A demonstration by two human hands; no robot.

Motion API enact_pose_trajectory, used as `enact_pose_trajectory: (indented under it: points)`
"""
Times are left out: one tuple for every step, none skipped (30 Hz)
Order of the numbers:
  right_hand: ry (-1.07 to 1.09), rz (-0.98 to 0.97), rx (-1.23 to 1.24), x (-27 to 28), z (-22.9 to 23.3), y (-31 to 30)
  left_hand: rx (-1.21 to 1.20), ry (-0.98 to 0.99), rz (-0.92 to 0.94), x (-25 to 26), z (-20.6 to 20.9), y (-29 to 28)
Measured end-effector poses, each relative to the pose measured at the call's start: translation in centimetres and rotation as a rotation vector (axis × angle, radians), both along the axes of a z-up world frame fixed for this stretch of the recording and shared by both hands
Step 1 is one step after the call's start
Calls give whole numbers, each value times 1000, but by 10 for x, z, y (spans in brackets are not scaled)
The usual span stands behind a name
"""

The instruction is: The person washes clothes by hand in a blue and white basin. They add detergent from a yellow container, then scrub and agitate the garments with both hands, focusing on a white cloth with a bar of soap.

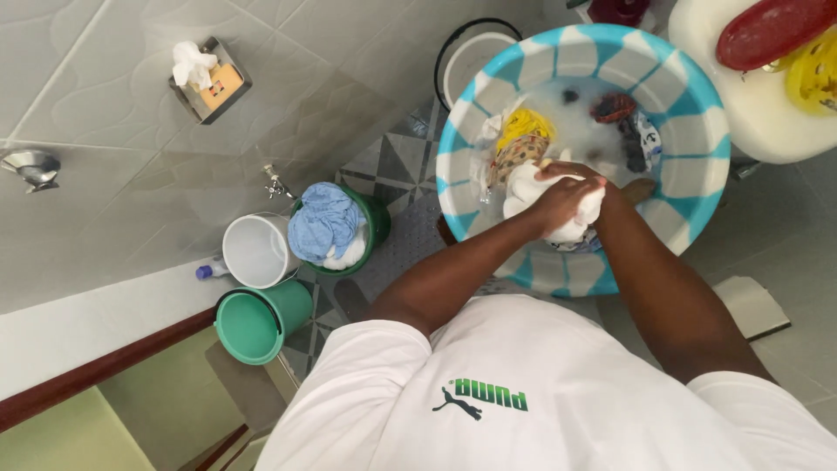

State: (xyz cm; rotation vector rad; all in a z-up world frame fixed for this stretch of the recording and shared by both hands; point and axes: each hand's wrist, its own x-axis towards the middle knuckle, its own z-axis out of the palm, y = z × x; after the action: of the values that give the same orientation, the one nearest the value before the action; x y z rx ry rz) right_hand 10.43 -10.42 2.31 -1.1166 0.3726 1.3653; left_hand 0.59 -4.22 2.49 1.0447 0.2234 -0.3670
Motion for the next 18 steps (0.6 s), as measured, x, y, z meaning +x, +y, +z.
enact_pose_trajectory:
  points:
    - [-60, 37, 5, 3, 9, 0, 59, 47, 79, -7, -3, 3]
    - [-133, 75, 12, 4, 21, -1, 124, 94, 154, -14, -8, 8]
    - [-230, 101, 14, 6, 35, -1, 191, 139, 241, -22, -14, 15]
    - [-358, 121, 9, 7, 52, 0, 136, 216, 332, -30, -21, 22]
    - [-494, 132, 0, 11, 72, 2, 67, 290, 428, -33, -25, 31]
    - [-606, 127, -5, 14, 95, 4, -44, 356, 517, -31, -27, 40]
    - [-672, 121, -8, 10, 118, 3, -169, 424, 557, -24, -26, 50]
    - [-733, 117, -9, 4, 140, 4, -294, 494, 602, -14, -21, 59]
    - [-825, 193, -15, -1, 162, 3, -384, 563, 651, -1, -11, 68]
    - [-915, 270, -22, -8, 179, 2, -397, 547, 613, 13, 3, 76]
    - [-997, 345, -32, -21, 190, 2, -408, 538, 571, 26, 19, 82]
    - [-1049, 326, -57, -37, 193, 6, -420, 529, 530, 32, 34, 83]
    - [-1112, 303, -80, -46, 191, 12, -381, 487, 524, 37, 48, 81]
    - [-1174, 280, -103, -51, 185, 15, -342, 446, 518, 41, 58, 75]
    - [-1357, 175, -234, -48, 175, 19, -302, 401, 519, 47, 65, 71]
    - [-1535, 63, -366, -43, 161, 23, -262, 355, 519, 54, 68, 66]
    - [-1700, -54, -503, -38, 144, 23, -224, 318, 518, 56, 66, 57]
    - [-1438, -148, -539, -16, 129, 21, -186, 281, 517, 59, 61, 50]
